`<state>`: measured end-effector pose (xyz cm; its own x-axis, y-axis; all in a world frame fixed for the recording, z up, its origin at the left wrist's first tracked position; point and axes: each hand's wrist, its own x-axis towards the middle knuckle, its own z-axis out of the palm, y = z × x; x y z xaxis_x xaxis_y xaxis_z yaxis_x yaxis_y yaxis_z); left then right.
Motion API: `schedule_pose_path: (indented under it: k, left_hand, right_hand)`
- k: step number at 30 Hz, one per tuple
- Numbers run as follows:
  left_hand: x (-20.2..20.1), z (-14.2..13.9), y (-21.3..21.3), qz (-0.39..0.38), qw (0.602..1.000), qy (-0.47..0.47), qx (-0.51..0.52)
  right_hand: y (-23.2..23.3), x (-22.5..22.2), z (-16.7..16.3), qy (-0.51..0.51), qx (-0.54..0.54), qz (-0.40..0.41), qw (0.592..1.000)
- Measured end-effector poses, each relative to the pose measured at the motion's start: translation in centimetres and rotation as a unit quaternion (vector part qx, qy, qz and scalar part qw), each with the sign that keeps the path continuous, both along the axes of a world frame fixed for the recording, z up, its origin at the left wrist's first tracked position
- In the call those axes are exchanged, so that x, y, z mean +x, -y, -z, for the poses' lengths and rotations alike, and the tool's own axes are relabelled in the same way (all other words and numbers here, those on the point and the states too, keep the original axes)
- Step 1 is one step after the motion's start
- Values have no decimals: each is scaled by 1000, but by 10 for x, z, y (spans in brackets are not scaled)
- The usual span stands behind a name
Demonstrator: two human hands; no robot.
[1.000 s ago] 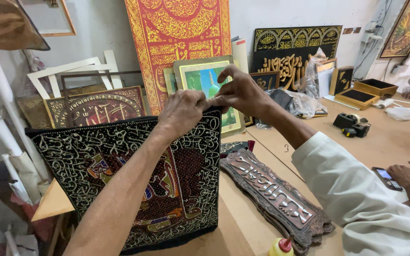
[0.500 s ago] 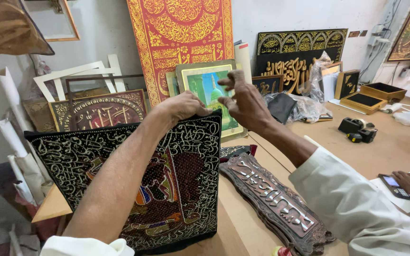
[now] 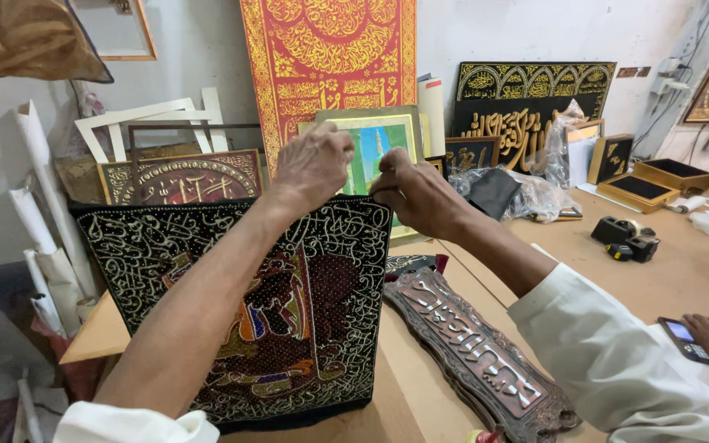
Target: The person assembles a decorative art piece by attaching a black border to a beaded calligraphy panel. They align the border along the edges, fold and press the corners, and smooth the edges by hand to secure the border in place.
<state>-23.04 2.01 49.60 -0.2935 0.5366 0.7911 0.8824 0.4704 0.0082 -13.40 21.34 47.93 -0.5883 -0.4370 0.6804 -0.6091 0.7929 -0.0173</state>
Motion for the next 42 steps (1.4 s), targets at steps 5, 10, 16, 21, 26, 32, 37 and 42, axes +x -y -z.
schedule_pose_path:
  k: [5,10,16,21,26,32,37,42]
  left_hand:
    - [50,23,23,-27,996,-35,-83]
    - [47,5,20,-120,955,260,-73]
    - [-3,-29,17,30,874,461,-150]
    - [-18,-19,19,131,838,526,-53]
    - [-24,-7,14,107,867,487,8]
    - [-43,0,1,64,849,522,55]
    - [-60,0,-10,-8,843,537,-41]
    - [-55,-5,-10,-93,845,508,-139]
  right_hand:
    - [-2,-7,-10,23,28,-27,999]
    - [8,-5,-14,38,30,2,999]
    - [16,8,3,-34,-10,17,999]
    - [10,11,11,-27,-39,17,999]
    - [12,7,13,-30,-51,7,998]
    - [16,3,12,-25,-56,2,998]
    - [31,-2,20,-126,-2,16,992]
    - [40,-4,32,-72,-67,-9,995]
